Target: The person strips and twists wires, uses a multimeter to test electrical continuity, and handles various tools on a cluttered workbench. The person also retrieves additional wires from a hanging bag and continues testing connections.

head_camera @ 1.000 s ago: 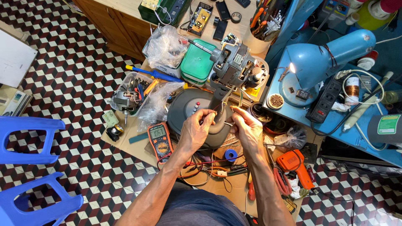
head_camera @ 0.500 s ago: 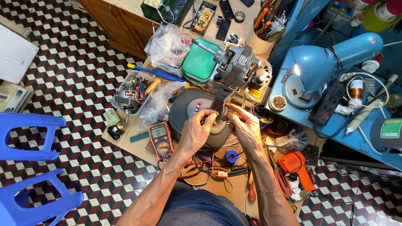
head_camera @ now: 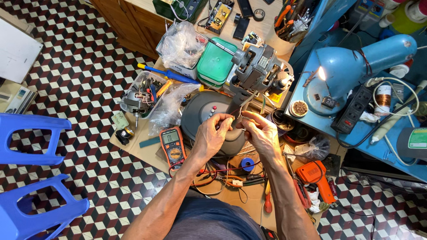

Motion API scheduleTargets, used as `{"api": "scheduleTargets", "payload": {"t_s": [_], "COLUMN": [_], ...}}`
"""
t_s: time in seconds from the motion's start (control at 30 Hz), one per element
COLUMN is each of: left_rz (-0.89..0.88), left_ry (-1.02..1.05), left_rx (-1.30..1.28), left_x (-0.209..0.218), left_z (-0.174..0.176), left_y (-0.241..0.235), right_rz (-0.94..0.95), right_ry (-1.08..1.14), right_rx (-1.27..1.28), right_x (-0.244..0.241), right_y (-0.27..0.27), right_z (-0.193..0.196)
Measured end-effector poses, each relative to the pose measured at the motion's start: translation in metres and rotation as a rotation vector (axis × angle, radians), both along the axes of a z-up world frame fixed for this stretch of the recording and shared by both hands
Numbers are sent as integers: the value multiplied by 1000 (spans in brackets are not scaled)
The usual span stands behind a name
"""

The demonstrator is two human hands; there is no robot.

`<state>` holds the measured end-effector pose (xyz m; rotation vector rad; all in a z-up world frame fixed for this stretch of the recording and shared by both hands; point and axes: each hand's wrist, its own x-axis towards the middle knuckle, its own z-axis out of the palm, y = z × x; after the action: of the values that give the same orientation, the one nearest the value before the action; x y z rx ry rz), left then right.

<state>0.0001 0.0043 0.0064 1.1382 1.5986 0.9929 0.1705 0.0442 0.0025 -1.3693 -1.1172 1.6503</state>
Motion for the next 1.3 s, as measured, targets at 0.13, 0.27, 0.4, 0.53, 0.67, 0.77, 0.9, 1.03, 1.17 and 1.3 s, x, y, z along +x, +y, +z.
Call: {"api": "scheduleTargets", "payload": {"t_s": [0.13,0.27,0.4,0.53,0.67,0.77,0.9,1.03,1.17,1.3], "left_rz": [5,10,61,131,112,137,145,141,135,136], "left_ry": [4,13,52,38,-23,-22,-37,-13,5,-3], "left_rx": [18,31,61,200,109,95,103,82,78,101], "left_x": [-2,-3,11,15,19,16,17,16,16,15], "left_z": [-6,-8,-5,-11,-18,-16,-9,-8,-8,-7], "left_y": [-1,-1,-3,-14,-10,-13,-14,-14,-14,-15], "right_rz": [-20,-54,-57,-134,-106,-94,-112,-133,-138,-140], "right_ry": [47,112,49,127,125,144,151,154,160,139], "right_rx": [-92,-155,-147,-118,-139,-127,-142,-149,-156,-146], "right_x": [0,3,9,1,10,6,2,1,1,0], "right_y": [-4,-7,-7,-11,-4,-4,-5,-8,-8,-8], "right_z": [5,6,7,2,-6,-7,-2,-2,-2,-2]}}
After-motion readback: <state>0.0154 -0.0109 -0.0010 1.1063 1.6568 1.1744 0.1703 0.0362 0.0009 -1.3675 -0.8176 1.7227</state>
